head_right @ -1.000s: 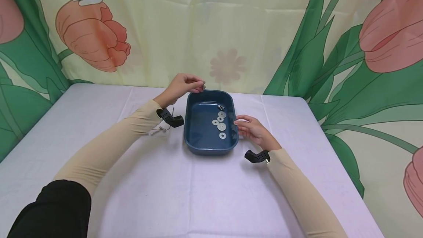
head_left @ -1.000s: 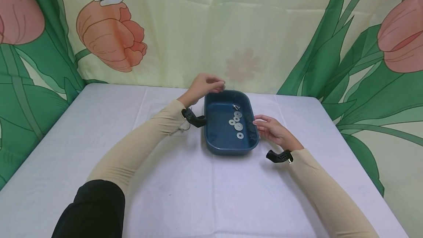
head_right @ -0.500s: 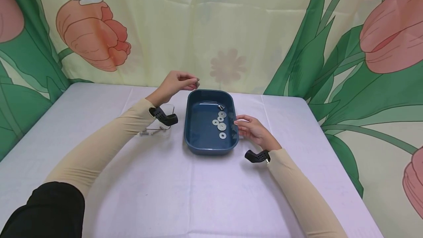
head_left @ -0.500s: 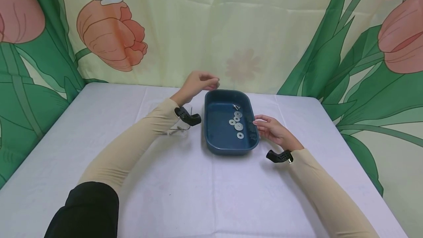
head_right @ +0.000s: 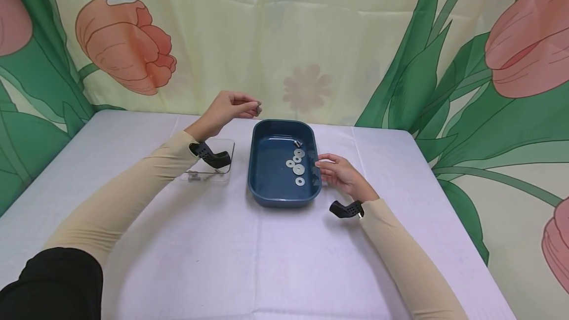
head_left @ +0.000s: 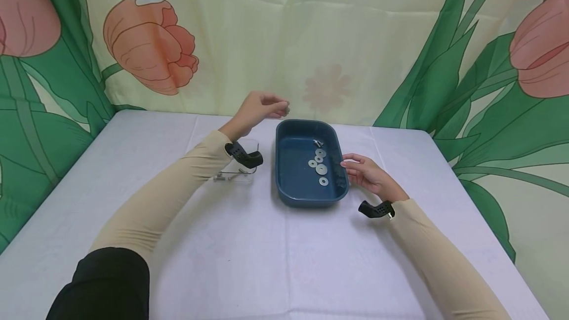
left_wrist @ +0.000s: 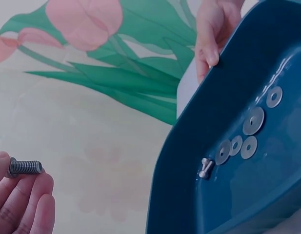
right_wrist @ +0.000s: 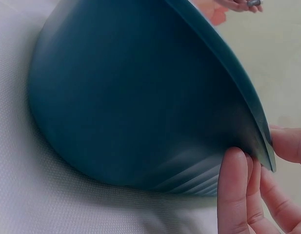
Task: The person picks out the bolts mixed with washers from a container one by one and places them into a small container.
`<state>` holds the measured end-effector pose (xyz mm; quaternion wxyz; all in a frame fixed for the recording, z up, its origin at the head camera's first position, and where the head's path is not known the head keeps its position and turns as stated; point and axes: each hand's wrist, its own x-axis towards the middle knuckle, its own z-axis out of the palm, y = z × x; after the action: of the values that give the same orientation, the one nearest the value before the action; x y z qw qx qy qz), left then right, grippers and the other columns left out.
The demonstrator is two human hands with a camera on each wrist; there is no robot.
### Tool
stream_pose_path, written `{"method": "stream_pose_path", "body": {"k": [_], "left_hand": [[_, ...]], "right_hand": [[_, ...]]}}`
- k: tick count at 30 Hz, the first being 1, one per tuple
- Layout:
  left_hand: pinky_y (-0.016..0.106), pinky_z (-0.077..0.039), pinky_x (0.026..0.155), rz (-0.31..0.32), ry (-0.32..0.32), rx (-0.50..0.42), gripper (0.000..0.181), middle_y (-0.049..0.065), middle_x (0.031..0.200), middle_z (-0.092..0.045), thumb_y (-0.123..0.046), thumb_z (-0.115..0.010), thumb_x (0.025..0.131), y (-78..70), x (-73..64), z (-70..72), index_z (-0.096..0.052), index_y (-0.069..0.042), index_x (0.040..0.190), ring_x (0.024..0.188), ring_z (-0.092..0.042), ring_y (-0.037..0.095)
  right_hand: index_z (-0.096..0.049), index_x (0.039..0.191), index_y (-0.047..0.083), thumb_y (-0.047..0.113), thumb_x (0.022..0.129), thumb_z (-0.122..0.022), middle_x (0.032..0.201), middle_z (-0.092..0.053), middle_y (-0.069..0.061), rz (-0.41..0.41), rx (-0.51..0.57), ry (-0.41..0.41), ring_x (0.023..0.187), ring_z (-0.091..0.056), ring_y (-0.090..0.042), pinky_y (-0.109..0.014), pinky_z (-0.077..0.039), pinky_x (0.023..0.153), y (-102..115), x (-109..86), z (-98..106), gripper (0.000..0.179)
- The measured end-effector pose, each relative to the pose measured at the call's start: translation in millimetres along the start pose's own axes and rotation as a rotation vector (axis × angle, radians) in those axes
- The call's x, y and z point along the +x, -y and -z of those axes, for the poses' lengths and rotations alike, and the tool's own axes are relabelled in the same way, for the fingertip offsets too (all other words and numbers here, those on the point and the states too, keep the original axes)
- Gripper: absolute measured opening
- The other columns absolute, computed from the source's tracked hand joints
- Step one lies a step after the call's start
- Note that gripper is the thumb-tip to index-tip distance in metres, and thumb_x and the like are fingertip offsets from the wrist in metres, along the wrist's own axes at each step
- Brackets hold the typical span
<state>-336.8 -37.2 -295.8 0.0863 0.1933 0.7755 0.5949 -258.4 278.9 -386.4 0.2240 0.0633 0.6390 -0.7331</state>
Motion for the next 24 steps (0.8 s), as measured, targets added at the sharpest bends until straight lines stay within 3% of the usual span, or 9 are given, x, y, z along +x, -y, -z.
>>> {"method": "stream_pose_path", "body": {"k": [11, 24], "left_hand": [[0.028, -0.053, 0.088, -0.021, -0.004, 0.017, 0.031, 0.016, 0.107, -0.068, -0.019, -0.061, 0.092, 3.0, -9.1, 9.0, -0.063, 0.001, 0.115, 0.094, -0.067, 0.019], [0.026, -0.054, 0.087, 0.008, -0.016, 0.024, 0.030, 0.016, 0.105, -0.068, -0.019, -0.061, 0.091, 7.3, -20.1, 20.5, -0.064, 0.000, 0.114, 0.090, -0.067, 0.016]], "right_hand": [[-0.045, 0.115, 0.008, 0.006, 0.095, -0.052, 0.092, -0.070, 0.003, -0.010, -0.017, -0.015, 0.080, -0.066, -0.008, -0.020, -0.055, 0.072, 1, -0.9, -1, 0.022], [-0.044, 0.114, 0.008, 0.005, 0.095, -0.051, 0.090, -0.069, 0.003, -0.008, -0.009, -0.005, 0.078, -0.066, -0.008, -0.019, -0.055, 0.071, 2, -0.6, 0, 0.021]]}}
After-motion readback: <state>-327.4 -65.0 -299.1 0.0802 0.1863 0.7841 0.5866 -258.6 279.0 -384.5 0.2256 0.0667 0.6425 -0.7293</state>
